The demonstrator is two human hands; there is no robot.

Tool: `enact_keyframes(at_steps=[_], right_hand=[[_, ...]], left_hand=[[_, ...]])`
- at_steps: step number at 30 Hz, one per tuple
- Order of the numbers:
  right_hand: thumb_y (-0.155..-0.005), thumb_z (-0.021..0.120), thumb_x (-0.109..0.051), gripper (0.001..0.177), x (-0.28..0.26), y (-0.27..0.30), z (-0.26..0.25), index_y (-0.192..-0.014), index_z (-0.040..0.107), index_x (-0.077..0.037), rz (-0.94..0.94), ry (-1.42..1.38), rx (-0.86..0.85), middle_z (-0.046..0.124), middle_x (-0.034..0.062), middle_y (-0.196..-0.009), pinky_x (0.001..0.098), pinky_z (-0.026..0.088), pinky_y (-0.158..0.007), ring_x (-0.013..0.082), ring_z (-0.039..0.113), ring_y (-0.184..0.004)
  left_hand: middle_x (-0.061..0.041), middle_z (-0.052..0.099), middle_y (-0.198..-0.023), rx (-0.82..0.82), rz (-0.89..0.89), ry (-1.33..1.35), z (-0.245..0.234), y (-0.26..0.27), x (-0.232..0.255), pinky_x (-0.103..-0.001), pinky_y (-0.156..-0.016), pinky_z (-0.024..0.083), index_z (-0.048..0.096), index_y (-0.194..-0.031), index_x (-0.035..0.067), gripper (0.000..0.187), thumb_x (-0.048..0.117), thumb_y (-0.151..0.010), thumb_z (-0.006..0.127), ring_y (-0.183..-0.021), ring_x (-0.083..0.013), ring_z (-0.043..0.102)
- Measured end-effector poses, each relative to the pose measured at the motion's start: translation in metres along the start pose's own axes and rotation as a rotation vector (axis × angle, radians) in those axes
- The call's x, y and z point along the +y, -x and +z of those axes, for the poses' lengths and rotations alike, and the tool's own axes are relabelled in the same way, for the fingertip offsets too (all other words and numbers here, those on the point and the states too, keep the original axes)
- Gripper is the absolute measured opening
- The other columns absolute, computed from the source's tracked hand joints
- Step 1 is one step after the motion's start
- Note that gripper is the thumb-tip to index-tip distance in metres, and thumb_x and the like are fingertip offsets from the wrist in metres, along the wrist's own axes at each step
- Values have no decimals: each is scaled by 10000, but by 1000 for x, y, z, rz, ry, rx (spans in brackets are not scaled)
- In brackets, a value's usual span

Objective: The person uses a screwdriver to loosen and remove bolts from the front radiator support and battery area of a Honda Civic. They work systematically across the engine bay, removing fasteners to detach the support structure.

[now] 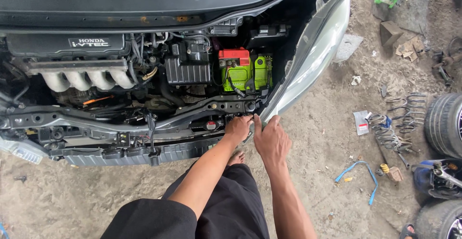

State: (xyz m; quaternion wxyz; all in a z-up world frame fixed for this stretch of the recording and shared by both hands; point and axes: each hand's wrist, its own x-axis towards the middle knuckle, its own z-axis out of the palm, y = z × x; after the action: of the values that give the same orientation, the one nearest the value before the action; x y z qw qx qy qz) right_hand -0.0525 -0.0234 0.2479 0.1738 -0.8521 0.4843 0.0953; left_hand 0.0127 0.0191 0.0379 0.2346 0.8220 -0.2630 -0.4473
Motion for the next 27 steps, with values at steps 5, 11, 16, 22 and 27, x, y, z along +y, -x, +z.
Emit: enact_keyframes(at_steps=[5,11,16,22,27], right_hand=[[-931,550,-512,470,11,-11,26,-1100,449,-85,-18,-32,12,630,220,-945,640,559,-742,540,707,-821],[-992,268,-775,785,-2,-4,11,-1008,567,-49,80,123,-62,724,263,-873,613,546,-812,520,732,-908],[-951,395,-723,648,-7,-2,9,-1087,510,-100,103,88,-29,703,227,-919,622,536,-786,510,728,-882],[-1057,274,-641,656,-4,9,5,-1054,550,-46,100,33,-30,709,263,-803,597,563,-757,504,741,-858],[-939,413,-806,838,48,0,35,-1056,708,-30,333,-132,-144,720,317,-955,600,554,-870,512,699,-1027]], left_hand=[[-158,731,-1282,-4,-17,15,4,-6,-3,-545,-974,588,600,-1455,322,421,371,-1066,444,-1171,-416,701],[-188,728,-1274,-8,-62,29,-4,0,2,-551,-976,587,592,-1449,374,414,401,-1062,448,-1176,-430,693],[-171,713,-1314,-24,-43,38,-2,-6,-5,-536,-979,591,585,-1459,370,416,382,-1071,435,-1195,-403,690],[-213,686,-1345,-55,-39,30,-12,5,2,-571,-981,580,553,-1496,344,437,396,-1078,438,-1210,-437,672],[-226,721,-1254,24,80,189,13,-2,-14,-575,-1000,568,569,-1500,229,452,299,-1058,503,-1217,-444,662]])
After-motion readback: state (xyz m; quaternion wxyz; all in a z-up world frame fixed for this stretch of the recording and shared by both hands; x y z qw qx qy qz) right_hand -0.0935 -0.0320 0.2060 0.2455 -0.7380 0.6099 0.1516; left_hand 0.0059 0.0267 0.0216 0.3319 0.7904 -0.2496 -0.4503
